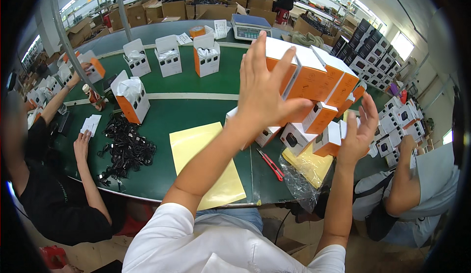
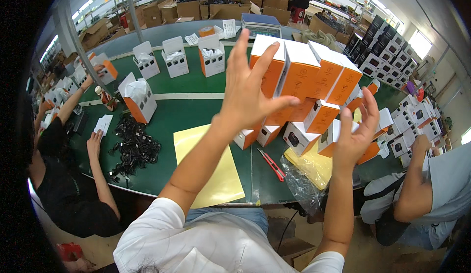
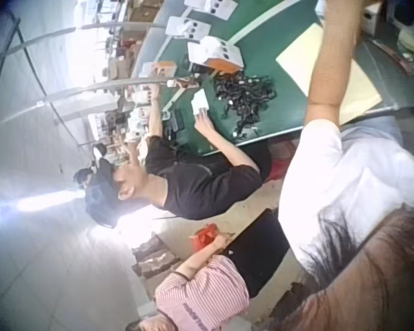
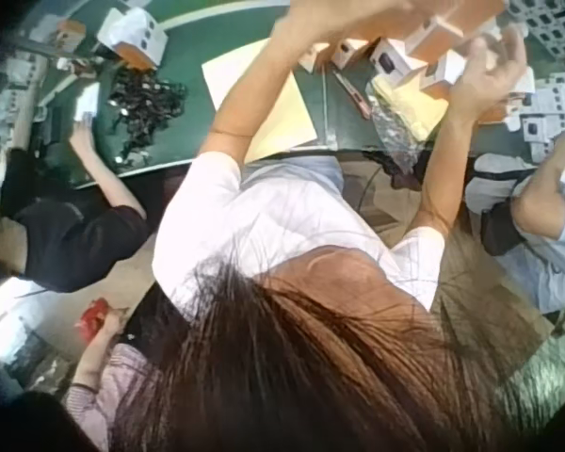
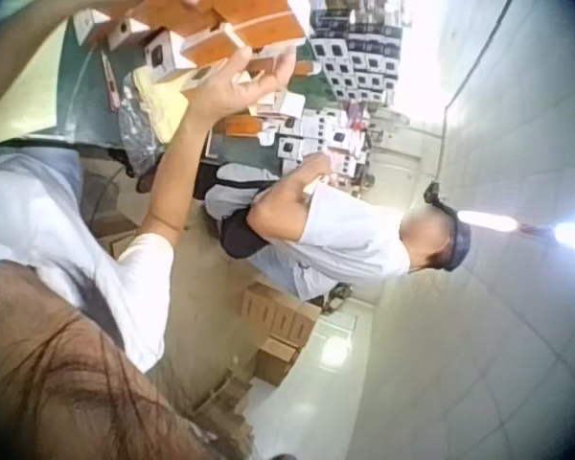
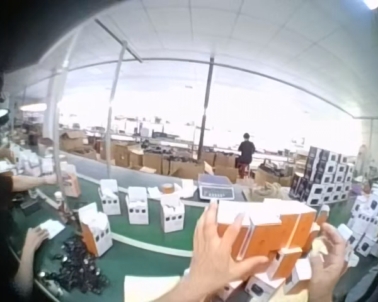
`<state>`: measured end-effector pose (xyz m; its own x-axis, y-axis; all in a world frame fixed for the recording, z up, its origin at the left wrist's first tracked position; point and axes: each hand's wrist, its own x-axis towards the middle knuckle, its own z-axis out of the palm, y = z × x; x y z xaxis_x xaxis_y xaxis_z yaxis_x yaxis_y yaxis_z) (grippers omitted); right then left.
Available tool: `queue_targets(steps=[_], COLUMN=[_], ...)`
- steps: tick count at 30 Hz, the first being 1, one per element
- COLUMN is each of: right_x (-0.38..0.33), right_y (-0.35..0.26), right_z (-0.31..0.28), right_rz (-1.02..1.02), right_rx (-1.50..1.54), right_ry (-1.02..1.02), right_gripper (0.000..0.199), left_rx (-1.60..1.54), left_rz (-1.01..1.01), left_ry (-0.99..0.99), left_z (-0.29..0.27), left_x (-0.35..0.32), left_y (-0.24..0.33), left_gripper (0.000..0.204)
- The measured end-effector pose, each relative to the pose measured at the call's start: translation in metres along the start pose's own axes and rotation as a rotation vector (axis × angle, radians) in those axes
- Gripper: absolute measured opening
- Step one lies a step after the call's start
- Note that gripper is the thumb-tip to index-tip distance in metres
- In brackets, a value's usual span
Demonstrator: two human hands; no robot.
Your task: Assembling product boxes, applying stickers with a cutter, and packing components on a manufacturing production line.
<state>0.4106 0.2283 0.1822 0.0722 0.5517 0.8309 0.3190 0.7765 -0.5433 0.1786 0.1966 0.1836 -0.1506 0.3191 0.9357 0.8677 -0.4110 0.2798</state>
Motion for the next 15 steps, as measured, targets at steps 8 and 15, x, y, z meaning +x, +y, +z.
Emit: queue_targets(steps=[8,15], right_x=[-0.024,-0.113], right_y=[-0.056,-0.076], right_z=[0.071,0.066], right_rz=[-0.168,-0.164], right_rx=[0.136,0.408], right_ry=[-0.199,-0.403], right_gripper=[0.052,0.036], left_rx=[-0.308,-0.577], left_rz=[-0.257,-0.412], left_ry=[-0.268,0.008], left_z=[-0.027,-0.143], left_x=[0.008,-0.061], left_y=[-0.07,-0.122], left_gripper=[0.068,0.06])
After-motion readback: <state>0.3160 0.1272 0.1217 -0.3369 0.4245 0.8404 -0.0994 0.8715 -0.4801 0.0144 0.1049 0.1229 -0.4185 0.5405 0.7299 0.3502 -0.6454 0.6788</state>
